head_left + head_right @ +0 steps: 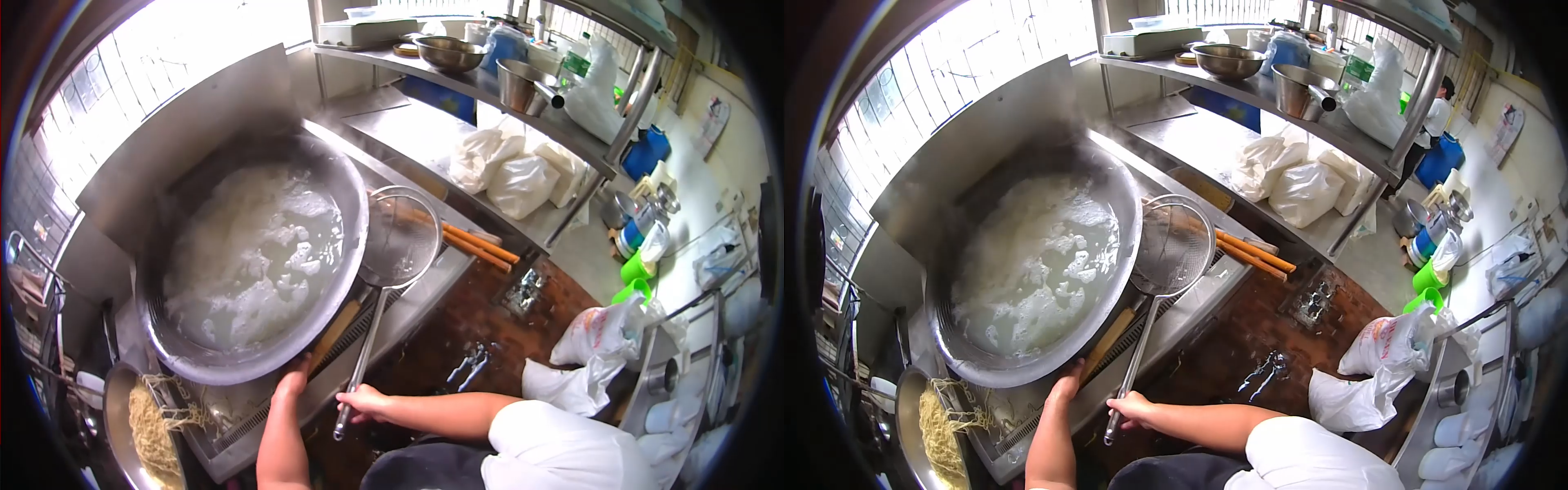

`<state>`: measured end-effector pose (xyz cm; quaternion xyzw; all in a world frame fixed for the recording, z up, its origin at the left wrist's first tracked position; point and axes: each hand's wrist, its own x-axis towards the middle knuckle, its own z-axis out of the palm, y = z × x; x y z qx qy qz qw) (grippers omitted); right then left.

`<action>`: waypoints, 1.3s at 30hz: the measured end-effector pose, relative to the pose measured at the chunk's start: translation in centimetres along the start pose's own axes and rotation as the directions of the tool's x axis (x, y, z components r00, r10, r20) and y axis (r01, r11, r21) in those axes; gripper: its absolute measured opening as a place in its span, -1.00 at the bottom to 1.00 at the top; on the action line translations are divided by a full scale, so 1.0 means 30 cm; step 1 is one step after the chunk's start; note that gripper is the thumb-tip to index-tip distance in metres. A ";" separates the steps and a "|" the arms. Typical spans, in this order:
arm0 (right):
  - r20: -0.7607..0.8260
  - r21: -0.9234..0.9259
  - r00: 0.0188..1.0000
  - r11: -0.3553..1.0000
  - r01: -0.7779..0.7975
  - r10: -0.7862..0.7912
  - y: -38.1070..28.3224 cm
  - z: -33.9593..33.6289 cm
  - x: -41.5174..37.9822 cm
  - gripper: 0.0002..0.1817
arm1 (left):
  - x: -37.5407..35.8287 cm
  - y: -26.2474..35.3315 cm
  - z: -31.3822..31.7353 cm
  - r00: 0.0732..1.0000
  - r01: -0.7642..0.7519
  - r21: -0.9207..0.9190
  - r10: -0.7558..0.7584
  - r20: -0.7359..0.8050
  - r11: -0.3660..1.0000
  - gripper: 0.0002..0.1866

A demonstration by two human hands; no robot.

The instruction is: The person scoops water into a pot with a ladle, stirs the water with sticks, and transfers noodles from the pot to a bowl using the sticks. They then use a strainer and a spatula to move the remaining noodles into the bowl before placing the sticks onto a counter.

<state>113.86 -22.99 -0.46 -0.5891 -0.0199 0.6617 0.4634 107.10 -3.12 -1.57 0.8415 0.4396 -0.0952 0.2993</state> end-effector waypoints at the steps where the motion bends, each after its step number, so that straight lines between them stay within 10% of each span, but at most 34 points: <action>1: 0.023 -0.083 0.999 0.996 -0.040 0.042 -0.016 -0.003 0.009 -0.66 | -0.030 0.020 -0.020 0.999 -0.035 -0.066 0.035 0.003 0.997 -0.25; 6: 0.140 -0.422 0.984 0.905 -0.042 0.112 -0.125 -0.158 -0.039 -0.55 | -0.006 -0.049 0.013 0.995 0.021 -0.252 0.004 0.098 0.968 -0.25; 7: 0.107 -0.602 0.972 0.764 0.231 -0.210 -0.135 -0.230 -0.066 -0.57 | -0.004 -0.058 0.020 0.995 0.031 -0.283 -0.004 0.097 0.959 -0.24; 8: 0.142 -0.749 0.850 0.506 0.427 -0.507 -0.147 -0.315 -0.098 -0.60 | -0.003 -0.062 0.028 0.995 0.042 -0.313 -0.011 0.098 0.949 -0.22; 10: -0.014 -0.741 0.656 0.448 0.500 -0.755 -0.298 -0.494 -0.238 -0.68 | 0.002 -0.070 0.037 0.998 0.032 -0.210 -0.020 0.059 0.977 -0.25; 14: -0.358 -0.894 0.101 0.372 0.250 -0.928 -0.578 -0.957 -0.399 -0.81 | -0.077 -0.007 0.001 0.998 0.042 -0.152 -0.049 -0.043 0.988 -0.30; 18: -0.436 -0.896 0.336 0.368 -0.249 -0.835 -0.727 -1.287 -0.381 -0.63 | -0.086 0.009 -0.007 0.989 0.088 -0.100 -0.099 -0.114 0.991 -0.39; 20: -0.487 -0.858 0.580 0.481 -0.180 -0.653 -0.747 -1.405 -0.287 -0.53 | -0.109 0.011 -0.005 0.981 0.092 -0.084 -0.104 -0.162 0.992 -0.41; 26: -0.465 -0.778 0.758 0.620 -0.103 -0.458 -0.817 -1.373 -0.258 -0.47 | -0.243 0.127 -0.030 0.951 0.179 -0.123 -0.204 -0.232 0.976 -0.43; 29: -0.313 -0.950 0.475 0.278 -0.145 -0.822 -0.854 -1.408 -0.268 -0.52 | -0.316 0.150 0.021 0.867 0.353 0.113 -0.279 -0.413 0.929 -0.32; 33: -0.147 -0.987 0.125 0.136 -0.089 -0.981 -0.911 -1.402 -0.316 -0.60 | -0.458 0.132 0.154 0.793 0.027 0.244 0.128 -0.595 0.969 -0.25; 39: -0.163 -0.986 0.001 0.163 -0.040 -0.987 -0.927 -1.446 -0.357 -0.60 | -0.735 0.188 0.230 0.854 0.029 0.163 0.061 -0.517 0.986 -0.14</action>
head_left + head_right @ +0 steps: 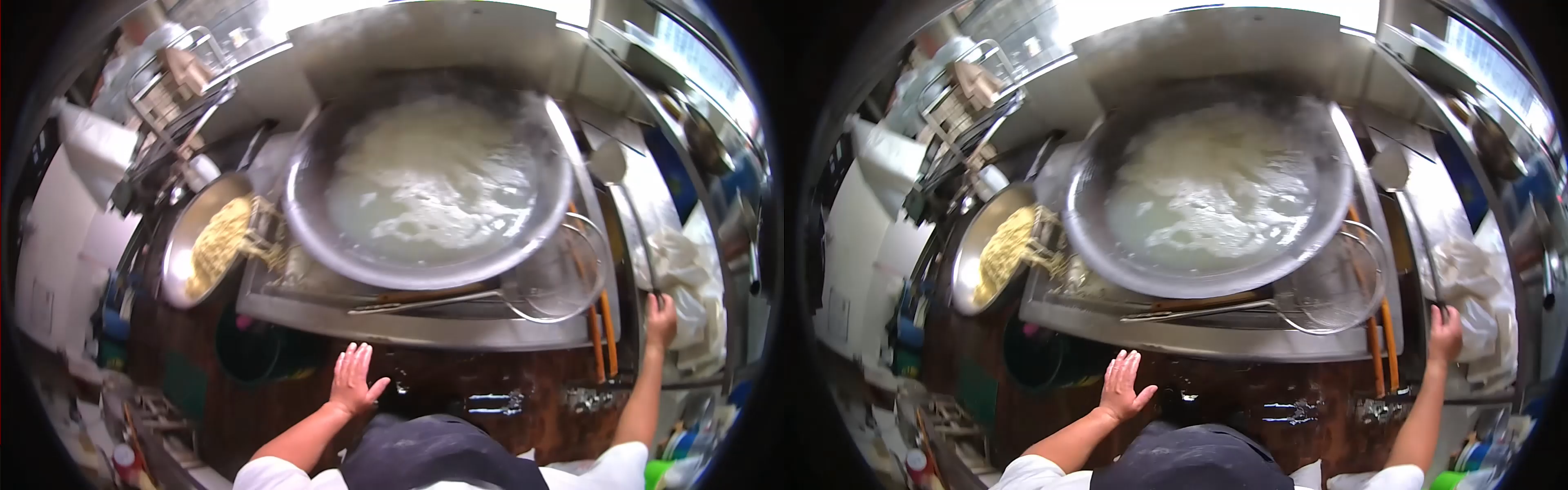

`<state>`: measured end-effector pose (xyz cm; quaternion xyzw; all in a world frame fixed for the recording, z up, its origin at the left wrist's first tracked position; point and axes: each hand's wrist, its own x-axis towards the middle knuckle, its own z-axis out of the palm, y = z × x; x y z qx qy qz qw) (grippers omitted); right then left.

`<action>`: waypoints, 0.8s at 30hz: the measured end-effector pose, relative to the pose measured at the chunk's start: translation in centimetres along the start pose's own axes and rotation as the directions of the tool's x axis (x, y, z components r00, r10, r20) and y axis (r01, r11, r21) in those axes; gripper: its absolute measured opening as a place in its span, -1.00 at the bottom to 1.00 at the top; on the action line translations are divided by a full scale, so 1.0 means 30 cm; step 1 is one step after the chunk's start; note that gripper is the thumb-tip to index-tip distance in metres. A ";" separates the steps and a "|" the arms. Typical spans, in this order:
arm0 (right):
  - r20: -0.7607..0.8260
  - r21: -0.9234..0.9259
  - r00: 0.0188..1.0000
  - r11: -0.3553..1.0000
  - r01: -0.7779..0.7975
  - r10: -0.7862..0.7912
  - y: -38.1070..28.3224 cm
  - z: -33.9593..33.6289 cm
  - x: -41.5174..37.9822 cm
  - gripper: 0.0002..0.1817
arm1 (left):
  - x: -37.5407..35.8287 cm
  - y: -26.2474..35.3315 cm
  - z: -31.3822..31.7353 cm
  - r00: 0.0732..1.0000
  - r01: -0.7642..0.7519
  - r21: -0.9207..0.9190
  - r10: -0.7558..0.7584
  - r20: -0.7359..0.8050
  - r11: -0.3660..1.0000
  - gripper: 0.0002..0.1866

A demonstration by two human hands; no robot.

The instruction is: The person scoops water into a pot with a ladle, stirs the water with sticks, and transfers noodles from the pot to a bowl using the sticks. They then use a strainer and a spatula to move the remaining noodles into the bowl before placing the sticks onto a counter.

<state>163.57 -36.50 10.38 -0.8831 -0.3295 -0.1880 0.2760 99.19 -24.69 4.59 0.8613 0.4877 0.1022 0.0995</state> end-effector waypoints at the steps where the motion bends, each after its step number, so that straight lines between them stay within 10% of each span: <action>1: 0.006 0.037 1.000 0.999 -0.026 0.026 -0.018 -0.017 -0.005 -0.59 | -0.039 -0.015 -0.001 0.999 0.049 -0.004 -0.049 -0.002 0.999 -0.14; 7: -0.068 0.281 0.997 0.960 -0.008 0.028 -0.232 -0.053 -0.173 -0.56 | -0.202 -0.166 0.022 0.953 0.303 0.012 -0.302 -0.030 0.953 -0.17; 13: 0.431 0.805 0.902 0.452 -0.384 -0.003 -0.664 0.066 -0.488 -0.75 | -0.303 -0.343 0.003 0.899 0.435 -0.047 -0.430 0.080 0.899 -0.38; 21: 0.637 0.648 0.752 0.646 -0.404 -0.169 -1.248 -0.061 -0.876 -0.66 | -0.517 -0.785 -0.049 0.887 0.457 -0.279 -0.456 0.074 0.844 -0.60; 24: 0.585 0.617 0.758 0.765 -0.187 -0.287 -1.396 -0.086 -1.018 -0.73 | -0.547 -0.969 -0.114 0.844 0.532 -0.251 -0.529 0.086 0.808 -0.63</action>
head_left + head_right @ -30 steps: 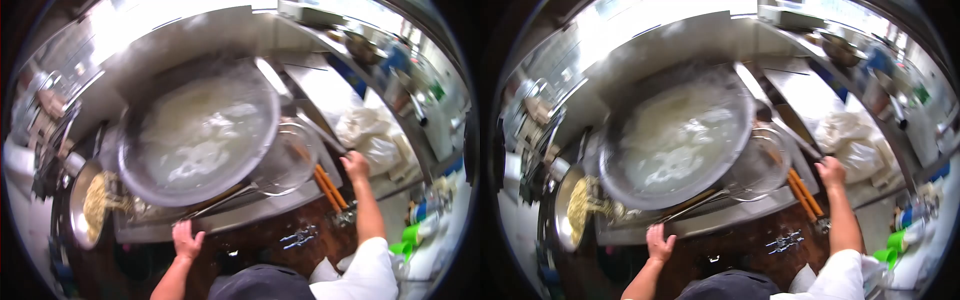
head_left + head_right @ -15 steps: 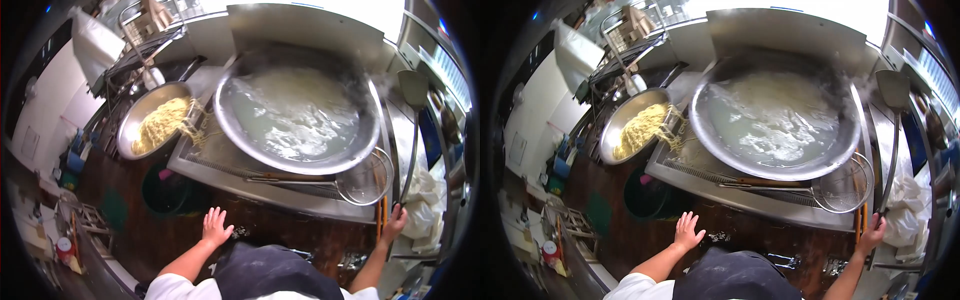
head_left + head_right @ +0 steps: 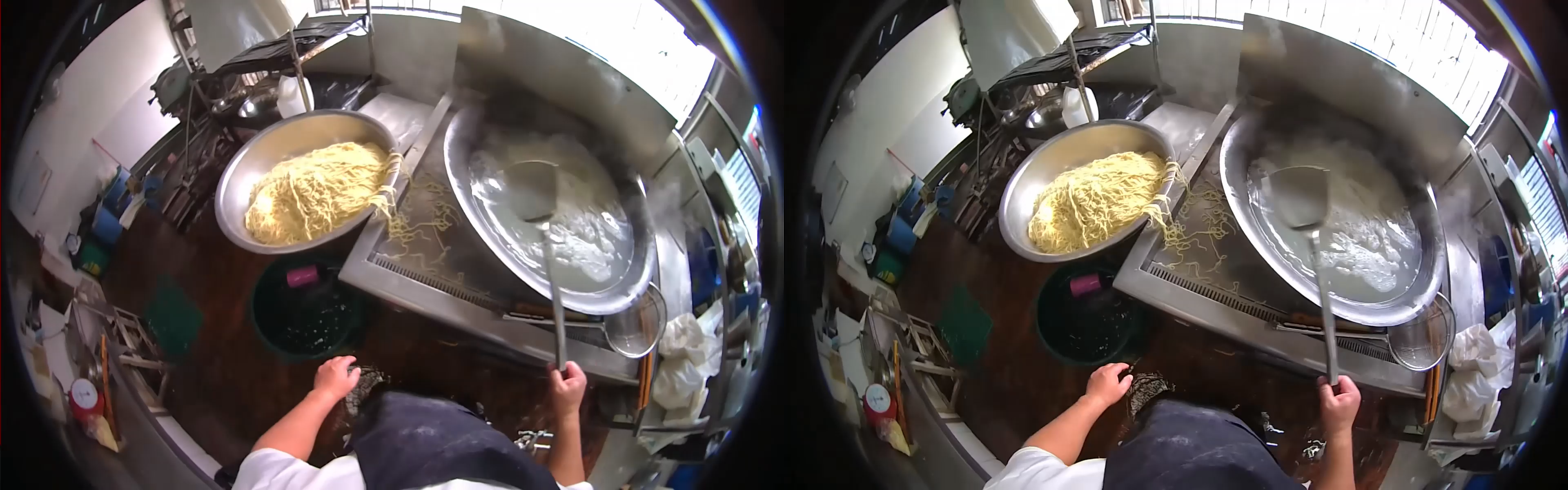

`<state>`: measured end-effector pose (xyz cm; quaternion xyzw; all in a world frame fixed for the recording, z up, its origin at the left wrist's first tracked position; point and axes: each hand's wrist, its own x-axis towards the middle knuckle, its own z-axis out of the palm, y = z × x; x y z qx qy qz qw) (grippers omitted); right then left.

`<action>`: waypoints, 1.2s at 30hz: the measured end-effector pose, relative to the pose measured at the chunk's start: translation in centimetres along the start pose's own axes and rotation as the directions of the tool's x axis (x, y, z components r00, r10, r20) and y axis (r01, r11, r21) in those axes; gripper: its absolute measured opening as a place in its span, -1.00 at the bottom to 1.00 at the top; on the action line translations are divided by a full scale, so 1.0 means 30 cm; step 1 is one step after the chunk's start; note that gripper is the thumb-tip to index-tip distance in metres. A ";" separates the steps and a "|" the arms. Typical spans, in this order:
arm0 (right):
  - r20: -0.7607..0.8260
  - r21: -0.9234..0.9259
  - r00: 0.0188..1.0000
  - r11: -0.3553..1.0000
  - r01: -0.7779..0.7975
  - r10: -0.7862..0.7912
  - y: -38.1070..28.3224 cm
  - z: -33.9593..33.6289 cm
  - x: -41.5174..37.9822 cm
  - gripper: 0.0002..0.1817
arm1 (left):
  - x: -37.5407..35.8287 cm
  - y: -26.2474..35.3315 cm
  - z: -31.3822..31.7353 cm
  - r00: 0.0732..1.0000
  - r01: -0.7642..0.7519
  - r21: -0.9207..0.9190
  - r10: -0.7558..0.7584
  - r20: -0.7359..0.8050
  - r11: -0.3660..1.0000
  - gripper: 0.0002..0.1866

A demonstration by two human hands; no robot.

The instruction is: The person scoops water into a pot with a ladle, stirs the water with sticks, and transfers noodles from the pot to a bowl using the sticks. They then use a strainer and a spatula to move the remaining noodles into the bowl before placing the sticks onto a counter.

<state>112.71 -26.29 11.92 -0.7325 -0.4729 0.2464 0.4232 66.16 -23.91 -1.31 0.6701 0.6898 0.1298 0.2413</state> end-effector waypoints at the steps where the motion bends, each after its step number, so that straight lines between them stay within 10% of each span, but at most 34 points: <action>1: 0.012 -0.040 0.999 0.999 -0.031 0.031 -0.043 0.025 -0.017 -0.75 | 0.028 -0.021 -0.014 1.000 0.002 0.008 -0.002 0.007 1.000 -0.63; 9: 0.138 -0.213 0.988 0.976 -0.039 0.070 -0.143 0.126 0.012 -0.75 | 0.305 0.075 -0.147 0.996 -0.022 -0.023 0.024 0.083 0.999 -0.58; 11: 0.170 -0.225 0.980 0.973 -0.058 0.098 -0.152 0.151 0.048 -0.73 | 0.372 0.115 -0.208 0.945 -0.134 0.268 0.205 -0.254 0.954 -0.35; 13: 0.249 -0.316 0.959 0.947 -0.049 0.133 -0.135 0.166 0.074 -0.71 | 0.456 0.168 -0.314 0.959 -0.132 0.450 0.229 -0.166 0.883 -0.01; 17: 0.280 -0.358 0.956 0.934 0.018 0.089 -0.141 0.171 0.106 -0.68 | 0.700 0.238 -0.400 0.959 -0.229 0.646 0.284 0.020 0.728 0.04; 21: 0.226 -0.354 0.971 0.935 0.002 0.083 -0.181 0.155 0.091 -0.73 | 1.112 0.254 -0.288 0.793 -0.425 0.842 0.585 0.170 0.331 -0.30; 23: 0.180 -0.371 0.982 0.928 0.022 0.049 -0.210 0.157 0.061 -0.74 | 1.267 0.397 -0.312 0.829 -0.454 0.854 0.472 0.299 0.256 -0.37; 31: -0.046 -0.345 0.965 0.902 -0.258 0.259 -0.344 0.260 -0.146 -0.74 | 1.759 0.642 -0.319 0.981 -0.194 0.877 0.108 0.163 0.440 -0.51; 34: -0.057 -0.314 0.944 0.892 -0.325 0.324 -0.353 0.299 -0.157 -0.73 | 1.769 0.591 -0.344 0.966 -0.258 0.850 0.131 0.222 0.460 -0.56; 36: -0.044 -0.317 0.943 0.891 -0.326 0.330 -0.346 0.305 -0.136 -0.72 | 1.686 0.591 -0.470 0.899 -0.426 0.501 0.291 0.327 0.753 -0.59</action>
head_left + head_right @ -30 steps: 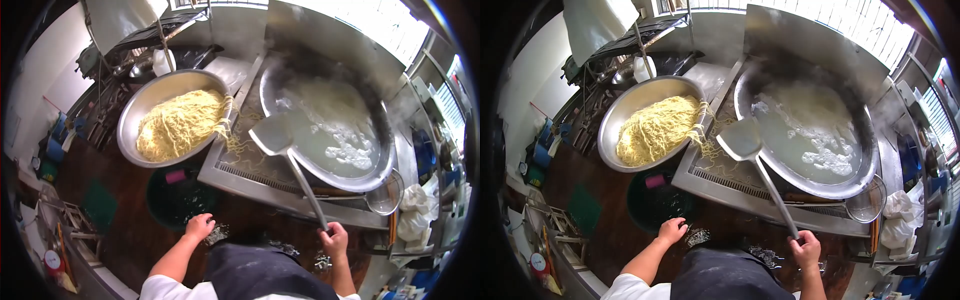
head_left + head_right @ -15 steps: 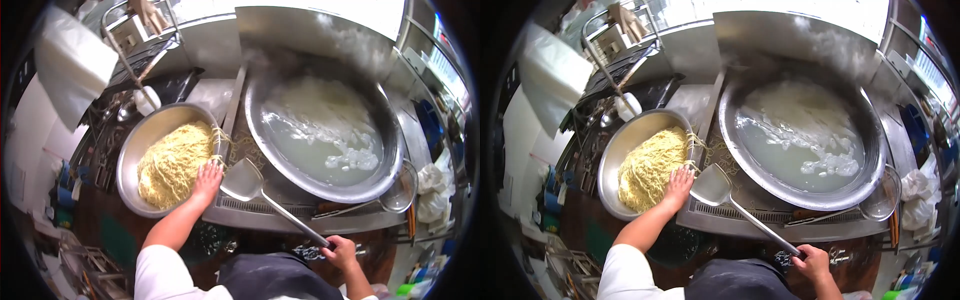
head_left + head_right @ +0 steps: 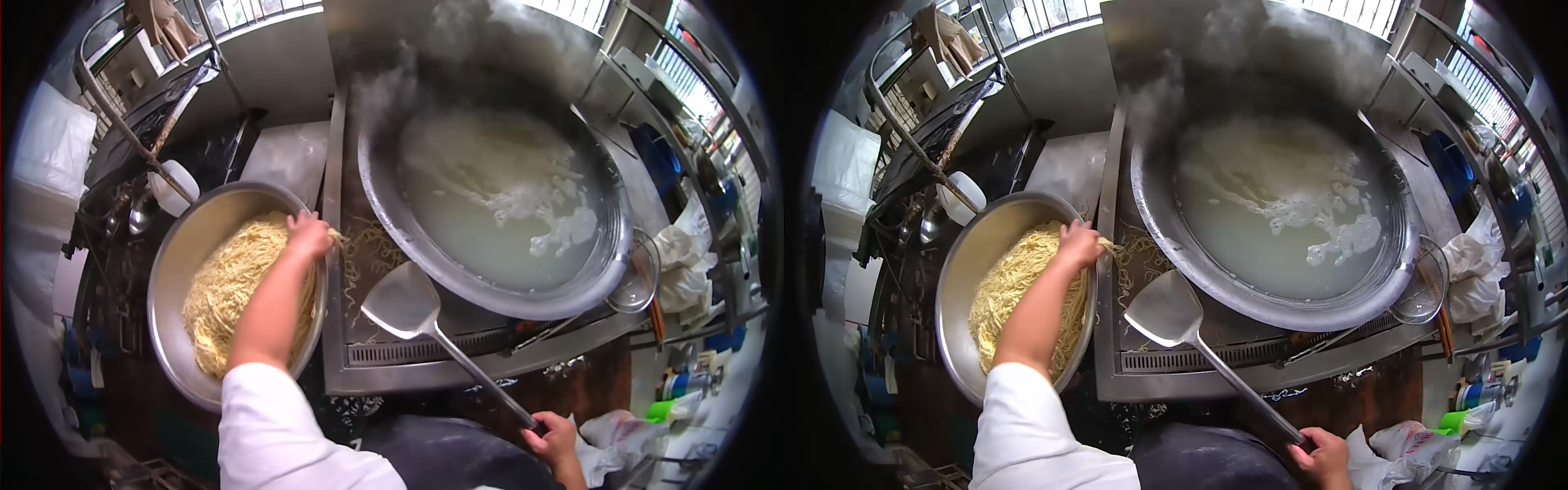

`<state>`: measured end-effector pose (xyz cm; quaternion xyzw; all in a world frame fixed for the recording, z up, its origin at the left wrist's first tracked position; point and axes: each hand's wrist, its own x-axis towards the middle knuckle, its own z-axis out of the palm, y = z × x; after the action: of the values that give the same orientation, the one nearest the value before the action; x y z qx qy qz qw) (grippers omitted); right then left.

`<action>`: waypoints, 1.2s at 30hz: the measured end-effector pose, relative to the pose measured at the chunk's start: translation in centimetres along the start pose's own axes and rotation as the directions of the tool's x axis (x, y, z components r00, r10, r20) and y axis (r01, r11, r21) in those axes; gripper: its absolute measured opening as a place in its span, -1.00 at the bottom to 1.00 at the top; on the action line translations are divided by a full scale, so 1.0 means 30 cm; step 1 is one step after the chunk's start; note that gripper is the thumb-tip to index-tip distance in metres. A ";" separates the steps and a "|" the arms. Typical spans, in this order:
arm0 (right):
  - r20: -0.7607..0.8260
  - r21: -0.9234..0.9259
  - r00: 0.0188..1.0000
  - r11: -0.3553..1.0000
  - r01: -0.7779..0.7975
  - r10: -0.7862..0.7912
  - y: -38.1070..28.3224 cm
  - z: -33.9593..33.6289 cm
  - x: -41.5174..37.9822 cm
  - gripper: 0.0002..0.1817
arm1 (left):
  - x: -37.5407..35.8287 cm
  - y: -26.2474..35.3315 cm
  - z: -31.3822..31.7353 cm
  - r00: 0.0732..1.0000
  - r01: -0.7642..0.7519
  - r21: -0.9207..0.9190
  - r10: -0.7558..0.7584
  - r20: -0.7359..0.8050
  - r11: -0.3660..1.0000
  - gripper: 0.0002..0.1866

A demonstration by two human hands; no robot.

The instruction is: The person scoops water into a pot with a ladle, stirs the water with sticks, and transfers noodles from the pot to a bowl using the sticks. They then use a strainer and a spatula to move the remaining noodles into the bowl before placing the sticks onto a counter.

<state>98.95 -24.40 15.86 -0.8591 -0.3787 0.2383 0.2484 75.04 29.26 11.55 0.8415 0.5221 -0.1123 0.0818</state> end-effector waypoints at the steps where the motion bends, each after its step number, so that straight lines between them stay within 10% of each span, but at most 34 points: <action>1: 0.017 -0.003 1.000 1.000 0.000 0.000 0.003 0.004 0.013 -0.71 | -0.004 -0.080 0.030 0.994 -0.018 -0.193 -0.004 -0.112 0.981 -0.62; 3: -0.024 0.015 0.992 0.993 0.121 -0.121 0.005 0.007 0.057 -0.72 | -0.062 -0.310 0.081 0.957 -0.074 -0.728 -0.158 -0.245 0.681 -0.71; 5: 0.074 -0.013 0.994 0.997 0.079 -0.078 -0.014 -0.011 0.102 -0.73 | -0.230 -0.516 0.114 0.799 0.039 -0.887 -0.547 -0.249 0.461 -0.77; 9: 0.288 0.176 0.945 0.978 0.108 -0.156 -0.012 0.020 0.190 -0.71 | -0.645 -0.912 0.337 0.783 0.467 -0.533 -0.610 -0.121 0.705 -0.57; 12: 0.708 0.441 0.706 0.801 -0.405 -0.033 -0.074 0.085 0.236 -0.70 | -0.833 -0.830 0.381 0.650 0.727 -0.449 -0.731 0.207 0.519 -0.50; 15: 0.850 0.475 0.495 0.664 -0.577 -0.177 -0.227 0.160 0.314 -0.65 | -0.918 -0.636 0.478 0.566 0.391 -0.733 -0.773 -0.285 0.557 -0.47; 17: 0.527 0.652 0.759 0.754 -0.073 -0.382 -0.226 0.330 0.397 -0.63 | -0.971 -0.361 0.402 0.589 0.270 -0.726 -0.705 -0.395 0.633 -0.56; 19: 0.456 0.480 0.823 0.872 0.091 -0.337 -0.253 0.390 0.449 -0.60 | -1.026 -0.149 0.434 0.671 0.078 -0.437 -0.371 -0.641 0.896 -0.57; 24: 0.777 0.510 0.614 0.708 -0.488 -0.137 -0.288 0.473 0.432 -0.70 | -1.204 0.147 0.614 0.882 -0.073 -0.457 -0.156 -0.444 0.887 -0.34; 36: 0.605 0.600 0.791 0.605 -0.524 0.085 -0.577 0.728 0.639 -0.69 | -1.005 0.148 0.656 0.951 0.061 -0.463 -0.193 -0.243 0.884 -0.07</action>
<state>88.19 5.93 5.46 -0.6362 -0.1405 0.6335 0.4175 64.03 -3.65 0.99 0.7705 0.5947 0.1274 0.1911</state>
